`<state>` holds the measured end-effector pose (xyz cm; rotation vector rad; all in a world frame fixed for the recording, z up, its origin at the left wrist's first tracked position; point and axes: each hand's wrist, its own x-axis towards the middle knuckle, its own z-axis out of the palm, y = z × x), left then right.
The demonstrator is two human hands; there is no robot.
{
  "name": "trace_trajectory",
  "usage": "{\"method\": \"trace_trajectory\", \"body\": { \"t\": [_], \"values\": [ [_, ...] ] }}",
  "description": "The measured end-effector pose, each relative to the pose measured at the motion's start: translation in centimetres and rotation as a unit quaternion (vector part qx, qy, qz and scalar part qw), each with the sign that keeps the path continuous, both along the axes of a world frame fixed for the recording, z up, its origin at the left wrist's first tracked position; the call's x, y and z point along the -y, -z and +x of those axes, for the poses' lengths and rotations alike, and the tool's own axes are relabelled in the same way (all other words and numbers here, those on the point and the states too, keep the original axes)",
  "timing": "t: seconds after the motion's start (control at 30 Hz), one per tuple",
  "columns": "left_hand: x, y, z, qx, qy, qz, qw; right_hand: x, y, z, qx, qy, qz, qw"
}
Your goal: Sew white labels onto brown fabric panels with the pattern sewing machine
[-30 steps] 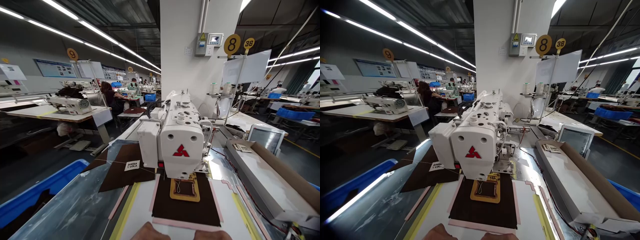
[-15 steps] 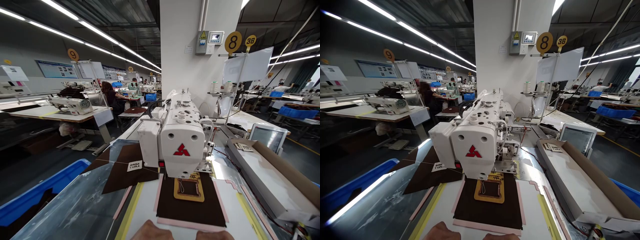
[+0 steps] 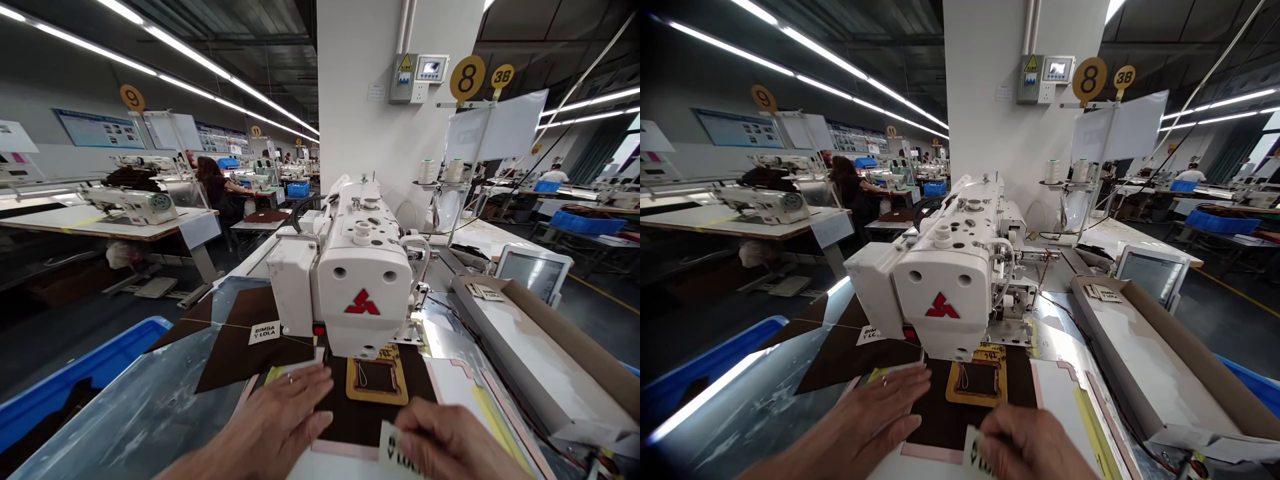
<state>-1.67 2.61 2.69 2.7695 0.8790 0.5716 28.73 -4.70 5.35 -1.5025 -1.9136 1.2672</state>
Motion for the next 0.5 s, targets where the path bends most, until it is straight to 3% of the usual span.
{"method": "trace_trajectory", "body": {
  "t": [0.13,0.3,0.5],
  "values": [
    [-3.1,-0.8,-1.4,-0.161,0.02,0.005,0.987,-3.7,-0.6,1.3,0.009,0.013,0.057,0.998],
    [-4.6,-0.2,-3.2,-0.162,-0.034,0.049,0.985,-7.7,-0.2,1.3,0.017,0.012,0.064,0.998],
    [-4.0,-0.2,-3.8,-0.146,-0.056,0.137,0.978,-9.2,0.5,0.4,0.041,0.004,0.07,0.997]
  ]
}}
